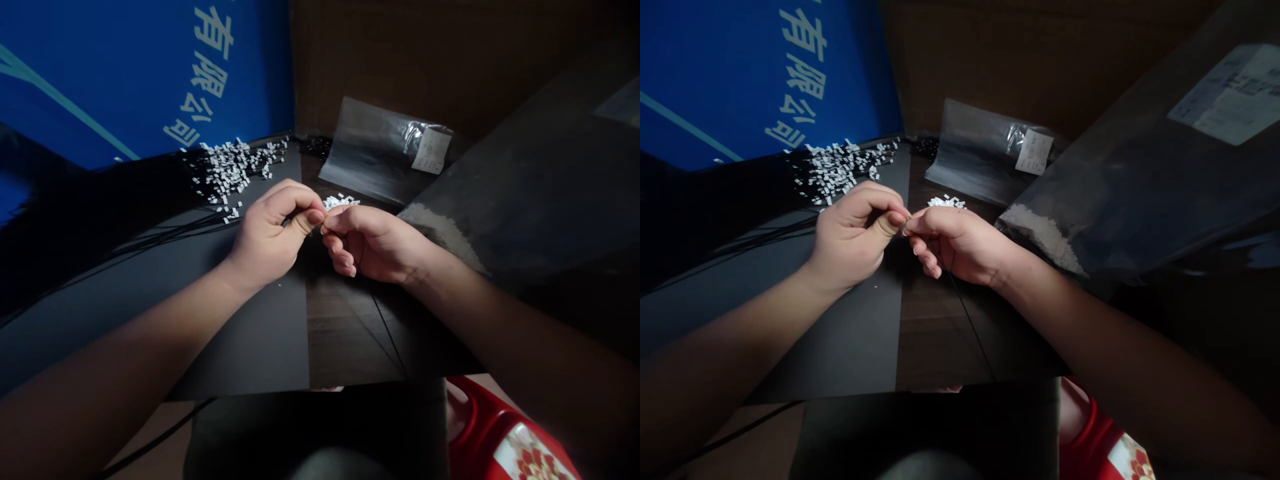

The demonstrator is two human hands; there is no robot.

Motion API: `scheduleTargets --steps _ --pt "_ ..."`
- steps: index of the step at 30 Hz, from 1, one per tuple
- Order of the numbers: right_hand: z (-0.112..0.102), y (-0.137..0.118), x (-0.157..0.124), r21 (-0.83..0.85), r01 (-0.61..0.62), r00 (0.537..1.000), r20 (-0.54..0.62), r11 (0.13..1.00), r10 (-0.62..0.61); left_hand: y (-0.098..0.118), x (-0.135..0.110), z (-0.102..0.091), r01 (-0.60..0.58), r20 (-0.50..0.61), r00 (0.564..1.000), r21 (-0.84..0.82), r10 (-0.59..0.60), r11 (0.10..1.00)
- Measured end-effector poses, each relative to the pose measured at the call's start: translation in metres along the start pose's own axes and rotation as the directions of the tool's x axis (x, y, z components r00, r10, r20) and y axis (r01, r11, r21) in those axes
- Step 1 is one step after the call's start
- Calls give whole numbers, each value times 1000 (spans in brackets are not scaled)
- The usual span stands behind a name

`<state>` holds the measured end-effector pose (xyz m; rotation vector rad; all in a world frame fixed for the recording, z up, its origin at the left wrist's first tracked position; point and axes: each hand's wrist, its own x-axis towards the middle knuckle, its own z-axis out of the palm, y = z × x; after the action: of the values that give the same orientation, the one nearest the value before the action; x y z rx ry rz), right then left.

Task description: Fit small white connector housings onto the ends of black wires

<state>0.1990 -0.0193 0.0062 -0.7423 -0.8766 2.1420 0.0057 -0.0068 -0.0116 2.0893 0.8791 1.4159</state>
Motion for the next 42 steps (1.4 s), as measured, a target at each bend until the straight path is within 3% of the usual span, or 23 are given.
scheduleTargets --steps 9,21,36,42 --pt "-1 -2 -1 21 4 1000 8 1000 -4 -6 3 -2 34 26 999 -134 -30 990" --pt "-2 0 1 31 8 997 73 999 -10 -7 4 -3 11 37 999 -131 -6 991" --pt "3 1 -2 24 39 999 33 999 -40 -6 3 -2 -117 16 993 -77 118 990" --pt "4 0 -2 16 20 1000 -9 1000 -19 -6 3 -2 -94 20 995 -55 96 994"
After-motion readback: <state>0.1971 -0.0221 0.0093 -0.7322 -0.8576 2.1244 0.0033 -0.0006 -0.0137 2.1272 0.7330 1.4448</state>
